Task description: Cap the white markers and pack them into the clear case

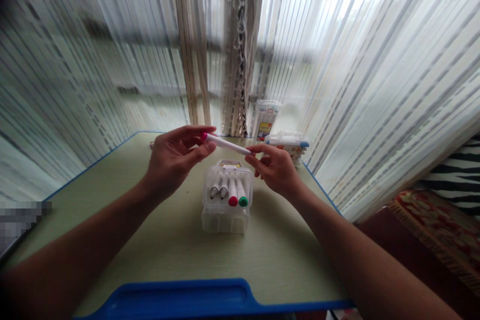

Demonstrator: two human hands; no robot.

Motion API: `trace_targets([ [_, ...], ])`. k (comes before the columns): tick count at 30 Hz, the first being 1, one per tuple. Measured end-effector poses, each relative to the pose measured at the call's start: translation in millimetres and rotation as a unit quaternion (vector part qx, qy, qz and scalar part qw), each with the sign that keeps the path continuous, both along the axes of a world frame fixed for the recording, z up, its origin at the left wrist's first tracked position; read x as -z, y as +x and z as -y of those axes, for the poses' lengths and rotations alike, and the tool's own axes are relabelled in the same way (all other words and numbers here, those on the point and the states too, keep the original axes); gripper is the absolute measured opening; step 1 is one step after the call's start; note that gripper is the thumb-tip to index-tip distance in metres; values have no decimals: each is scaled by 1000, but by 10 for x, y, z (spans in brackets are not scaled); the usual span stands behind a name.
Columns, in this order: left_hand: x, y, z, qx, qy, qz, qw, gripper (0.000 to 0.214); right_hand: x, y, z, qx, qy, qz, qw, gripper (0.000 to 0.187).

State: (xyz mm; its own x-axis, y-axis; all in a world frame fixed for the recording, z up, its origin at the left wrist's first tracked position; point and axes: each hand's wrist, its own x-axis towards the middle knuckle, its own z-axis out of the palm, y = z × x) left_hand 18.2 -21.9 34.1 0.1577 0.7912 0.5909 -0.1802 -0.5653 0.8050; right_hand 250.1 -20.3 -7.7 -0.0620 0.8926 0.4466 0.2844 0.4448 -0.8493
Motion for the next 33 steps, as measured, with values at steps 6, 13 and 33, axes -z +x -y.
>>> trace_targets([
  [6, -3, 36, 91, 72, 70, -54, 994, 28, -31, -10, 47, 17, 9, 53, 998, 37],
  [13, -36, 59, 171, 39, 111, -85, 989, 20, -78, -38, 89, 7, 47, 67, 997, 37],
  [33, 123, -245, -301, -98, 98, -213, 967, 24, -481, -177, 255, 0, 77, -101, 992, 35],
])
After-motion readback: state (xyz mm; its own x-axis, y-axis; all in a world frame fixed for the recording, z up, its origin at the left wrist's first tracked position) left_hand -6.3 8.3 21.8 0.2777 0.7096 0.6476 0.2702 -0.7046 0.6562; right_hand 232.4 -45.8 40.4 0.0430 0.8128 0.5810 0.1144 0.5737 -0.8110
